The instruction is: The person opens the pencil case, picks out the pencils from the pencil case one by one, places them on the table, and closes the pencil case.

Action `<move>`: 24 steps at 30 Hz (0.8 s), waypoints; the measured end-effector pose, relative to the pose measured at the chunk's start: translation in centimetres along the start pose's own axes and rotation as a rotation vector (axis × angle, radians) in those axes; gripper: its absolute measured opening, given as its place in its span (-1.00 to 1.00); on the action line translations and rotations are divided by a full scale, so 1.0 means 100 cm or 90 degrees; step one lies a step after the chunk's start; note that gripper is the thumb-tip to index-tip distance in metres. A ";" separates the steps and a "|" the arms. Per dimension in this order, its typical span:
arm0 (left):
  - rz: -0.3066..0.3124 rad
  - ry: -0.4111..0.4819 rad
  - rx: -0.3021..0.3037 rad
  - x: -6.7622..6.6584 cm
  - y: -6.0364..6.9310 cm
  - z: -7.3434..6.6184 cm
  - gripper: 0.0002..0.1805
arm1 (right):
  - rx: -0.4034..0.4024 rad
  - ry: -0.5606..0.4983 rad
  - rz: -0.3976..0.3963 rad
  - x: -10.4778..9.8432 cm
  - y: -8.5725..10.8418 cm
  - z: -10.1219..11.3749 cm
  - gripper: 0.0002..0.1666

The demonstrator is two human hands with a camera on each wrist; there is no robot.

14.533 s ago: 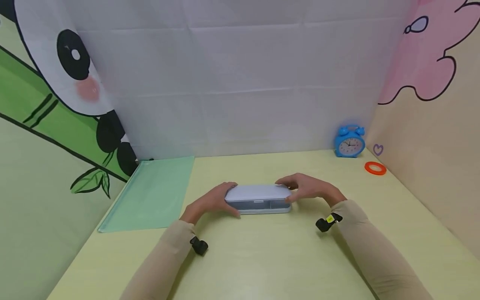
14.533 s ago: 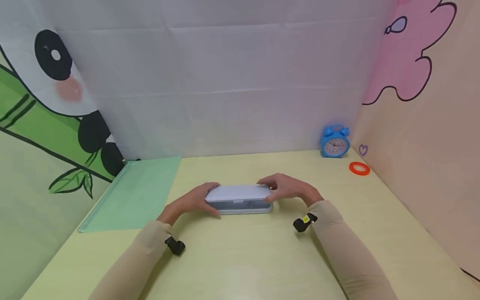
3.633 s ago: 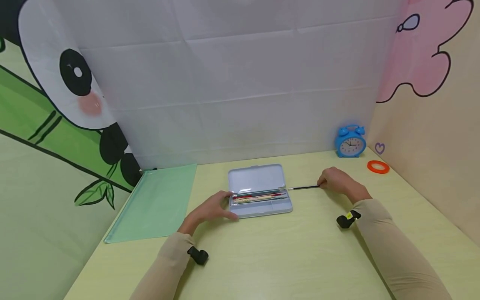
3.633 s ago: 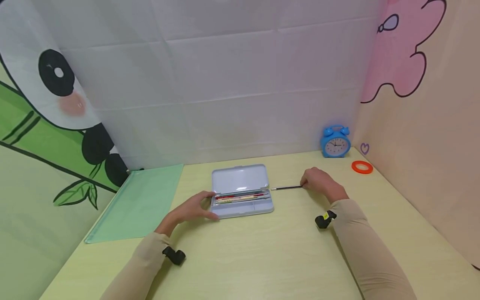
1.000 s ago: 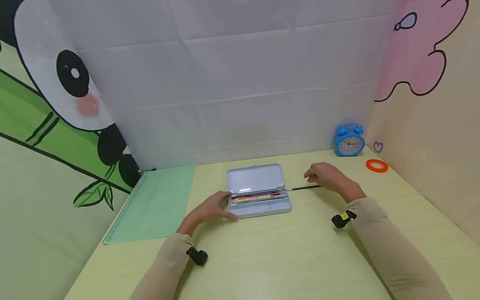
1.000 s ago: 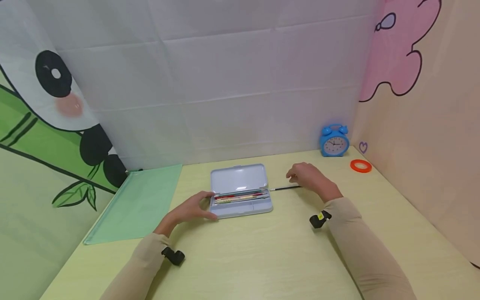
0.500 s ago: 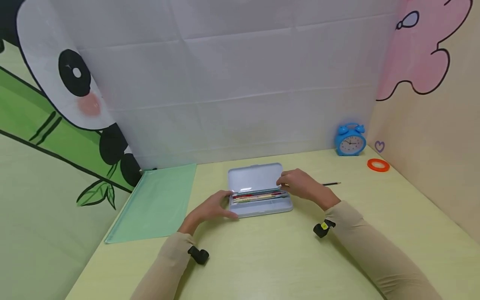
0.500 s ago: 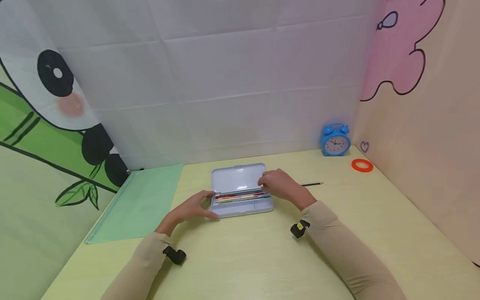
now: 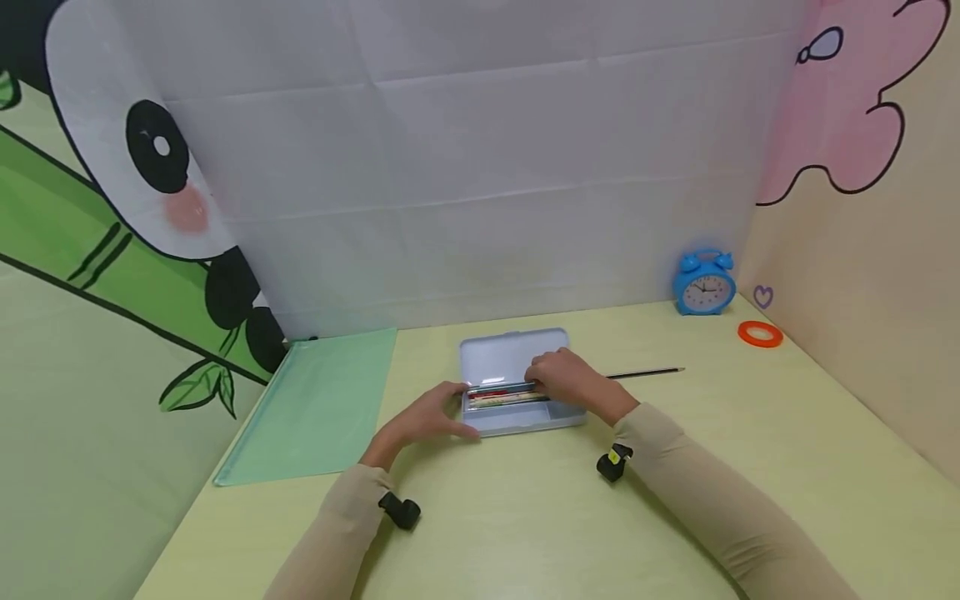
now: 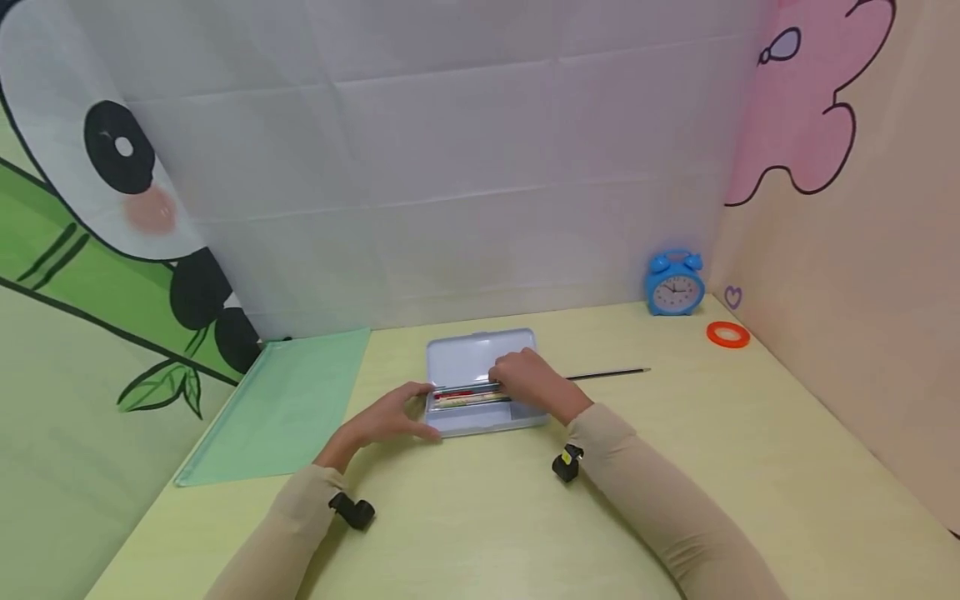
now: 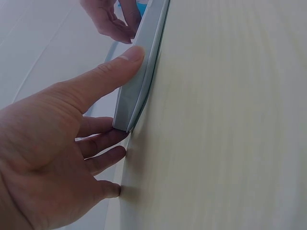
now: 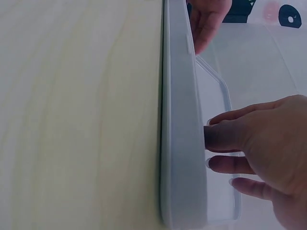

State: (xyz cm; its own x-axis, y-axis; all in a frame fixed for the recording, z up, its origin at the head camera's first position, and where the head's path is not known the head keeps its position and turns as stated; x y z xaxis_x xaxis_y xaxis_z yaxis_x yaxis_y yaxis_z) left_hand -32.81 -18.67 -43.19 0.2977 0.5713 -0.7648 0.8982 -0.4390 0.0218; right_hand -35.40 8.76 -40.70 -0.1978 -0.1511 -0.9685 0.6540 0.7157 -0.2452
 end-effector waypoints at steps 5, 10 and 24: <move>-0.012 0.008 -0.001 -0.001 0.000 -0.002 0.05 | -0.005 0.064 0.007 0.002 -0.006 0.005 -0.88; -0.006 0.008 -0.003 0.000 0.001 -0.004 0.05 | 0.002 0.074 0.013 0.007 -0.009 0.008 -0.88; -0.006 0.017 0.000 0.001 0.001 -0.005 0.04 | 0.043 0.074 0.060 0.006 -0.013 0.017 -0.85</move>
State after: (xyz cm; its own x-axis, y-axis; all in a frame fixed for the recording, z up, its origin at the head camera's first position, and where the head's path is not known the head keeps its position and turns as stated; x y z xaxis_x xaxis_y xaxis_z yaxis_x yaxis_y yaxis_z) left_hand -32.51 -18.36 -42.95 0.2979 0.5935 -0.7477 0.9008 -0.4341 0.0143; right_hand -35.11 6.56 -41.04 -0.2132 -0.0029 -0.9770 0.7208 0.6746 -0.1593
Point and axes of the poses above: each hand's wrist, its own y-axis away from the middle knuckle, its own x-axis out of the palm, z = x × y, the point moved 1 cm from there along -y, towards the middle knuckle, and after that the axes turned 1 degree about -z, right-handed, at the moved point
